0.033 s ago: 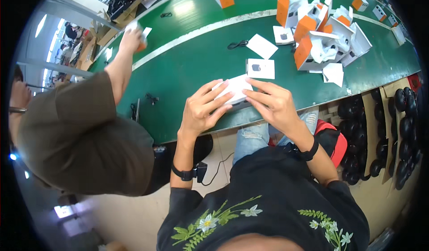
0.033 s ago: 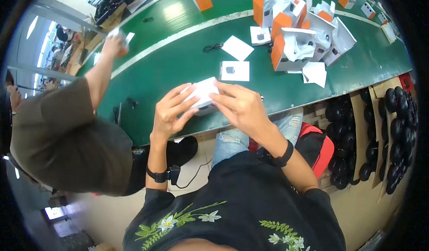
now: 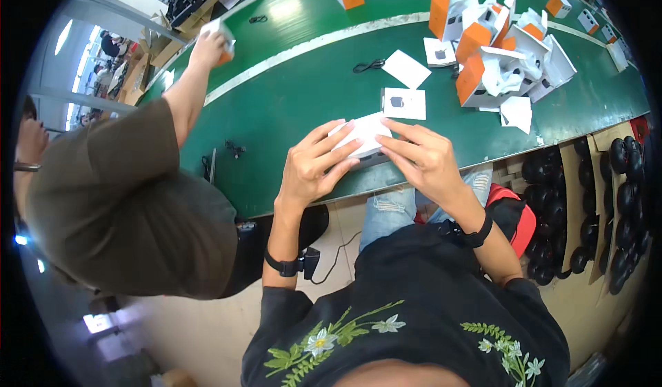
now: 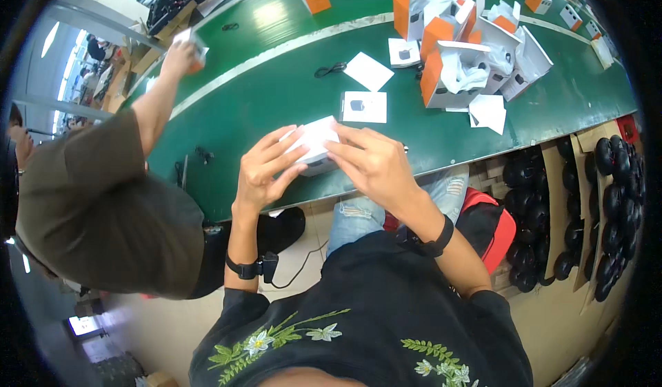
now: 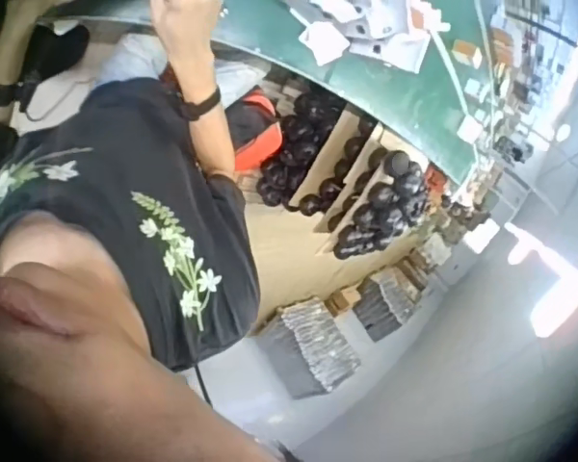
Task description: The person is packing electronics components, manuals, and cables into retail boxes on a production assembly line.
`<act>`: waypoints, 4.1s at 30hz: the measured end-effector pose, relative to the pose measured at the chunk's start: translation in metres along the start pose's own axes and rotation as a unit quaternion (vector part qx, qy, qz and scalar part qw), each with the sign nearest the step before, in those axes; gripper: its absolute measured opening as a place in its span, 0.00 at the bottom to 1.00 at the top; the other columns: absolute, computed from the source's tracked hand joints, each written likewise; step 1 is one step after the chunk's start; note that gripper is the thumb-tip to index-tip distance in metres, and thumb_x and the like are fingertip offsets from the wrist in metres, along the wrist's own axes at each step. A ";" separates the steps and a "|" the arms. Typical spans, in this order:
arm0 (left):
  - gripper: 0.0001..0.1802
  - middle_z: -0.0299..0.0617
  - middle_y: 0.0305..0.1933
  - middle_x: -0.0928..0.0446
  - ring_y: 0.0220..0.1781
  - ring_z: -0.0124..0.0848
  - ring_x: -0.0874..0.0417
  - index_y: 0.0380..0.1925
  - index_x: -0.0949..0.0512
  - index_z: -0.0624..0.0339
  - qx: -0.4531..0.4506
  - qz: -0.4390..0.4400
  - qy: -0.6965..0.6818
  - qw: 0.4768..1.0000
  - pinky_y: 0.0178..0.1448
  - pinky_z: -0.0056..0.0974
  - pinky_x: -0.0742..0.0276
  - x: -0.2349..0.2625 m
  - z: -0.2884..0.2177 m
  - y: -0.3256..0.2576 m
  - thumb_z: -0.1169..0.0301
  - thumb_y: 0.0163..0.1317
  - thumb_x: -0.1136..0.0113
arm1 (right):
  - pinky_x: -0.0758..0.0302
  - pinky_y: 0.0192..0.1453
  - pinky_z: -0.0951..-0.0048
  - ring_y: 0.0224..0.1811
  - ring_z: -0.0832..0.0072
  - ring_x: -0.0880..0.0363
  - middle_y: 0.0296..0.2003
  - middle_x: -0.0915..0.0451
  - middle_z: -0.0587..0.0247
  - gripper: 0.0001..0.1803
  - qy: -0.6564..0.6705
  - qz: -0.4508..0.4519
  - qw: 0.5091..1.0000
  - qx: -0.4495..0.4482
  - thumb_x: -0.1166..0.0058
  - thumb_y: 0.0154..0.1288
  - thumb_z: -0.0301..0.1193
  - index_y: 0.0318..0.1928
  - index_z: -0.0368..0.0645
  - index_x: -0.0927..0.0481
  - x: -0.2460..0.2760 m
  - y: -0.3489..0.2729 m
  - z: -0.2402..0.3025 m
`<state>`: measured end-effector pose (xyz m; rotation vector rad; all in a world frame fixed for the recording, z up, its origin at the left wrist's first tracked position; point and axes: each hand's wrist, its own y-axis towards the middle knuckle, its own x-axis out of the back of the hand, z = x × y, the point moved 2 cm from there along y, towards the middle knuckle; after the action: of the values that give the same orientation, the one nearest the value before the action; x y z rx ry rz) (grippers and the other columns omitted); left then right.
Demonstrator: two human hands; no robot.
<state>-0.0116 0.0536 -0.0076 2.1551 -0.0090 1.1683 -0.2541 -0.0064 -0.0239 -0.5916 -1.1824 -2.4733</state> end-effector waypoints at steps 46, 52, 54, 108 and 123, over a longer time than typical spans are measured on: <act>0.27 0.55 0.64 0.15 0.70 0.58 0.18 0.71 0.17 0.59 -0.075 -0.112 0.214 0.967 0.84 0.63 0.35 -0.189 0.210 0.388 0.65 0.73 0.32 | 0.15 0.62 0.56 0.57 0.53 0.16 0.55 0.10 0.58 0.18 -0.270 -0.153 0.944 -0.112 0.36 0.61 0.20 0.51 0.45 0.08 0.066 -0.148 -0.094; 0.24 0.49 0.66 0.10 0.65 0.53 0.09 0.61 0.11 0.61 0.071 0.397 0.738 0.541 0.86 0.75 0.41 -0.331 0.295 0.481 0.71 0.64 0.25 | 0.19 0.64 0.49 0.59 0.47 0.19 0.57 0.14 0.48 0.18 -0.256 -0.142 0.951 -0.098 0.39 0.70 0.24 0.59 0.43 0.16 0.052 -0.147 -0.117; 0.16 0.55 0.58 0.08 0.60 0.55 0.07 0.50 0.06 0.61 0.161 0.404 0.703 0.562 0.81 0.77 0.35 -0.322 0.351 0.492 0.78 0.61 0.22 | 0.19 0.64 0.49 0.58 0.47 0.18 0.56 0.14 0.47 0.17 -0.260 -0.128 0.952 -0.100 0.40 0.72 0.27 0.59 0.41 0.16 0.046 -0.145 -0.113; 0.30 0.51 0.50 0.07 0.53 0.52 0.08 0.47 0.07 0.54 0.260 0.170 0.166 0.936 0.62 0.53 0.13 -0.005 0.613 0.236 0.62 0.39 0.09 | 0.17 0.62 0.57 0.56 0.59 0.11 0.57 0.08 0.56 0.12 -0.315 0.089 0.942 0.070 0.34 0.76 0.36 0.52 0.42 0.14 -0.002 -0.098 -0.076; 0.25 0.53 0.47 0.13 0.48 0.46 0.10 0.67 0.11 0.49 0.026 0.237 -0.007 0.971 0.56 0.45 0.15 -0.057 0.578 0.302 0.57 0.72 0.27 | 0.19 0.63 0.60 0.57 0.68 0.10 0.58 0.07 0.63 0.09 -0.307 0.100 0.946 0.028 0.41 0.83 0.32 0.56 0.46 0.13 0.003 -0.134 -0.084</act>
<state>0.2888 -0.5217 -0.0954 2.2772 -0.5314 1.4248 -0.3374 0.0070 -0.1583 -1.4588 -1.3058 -2.1302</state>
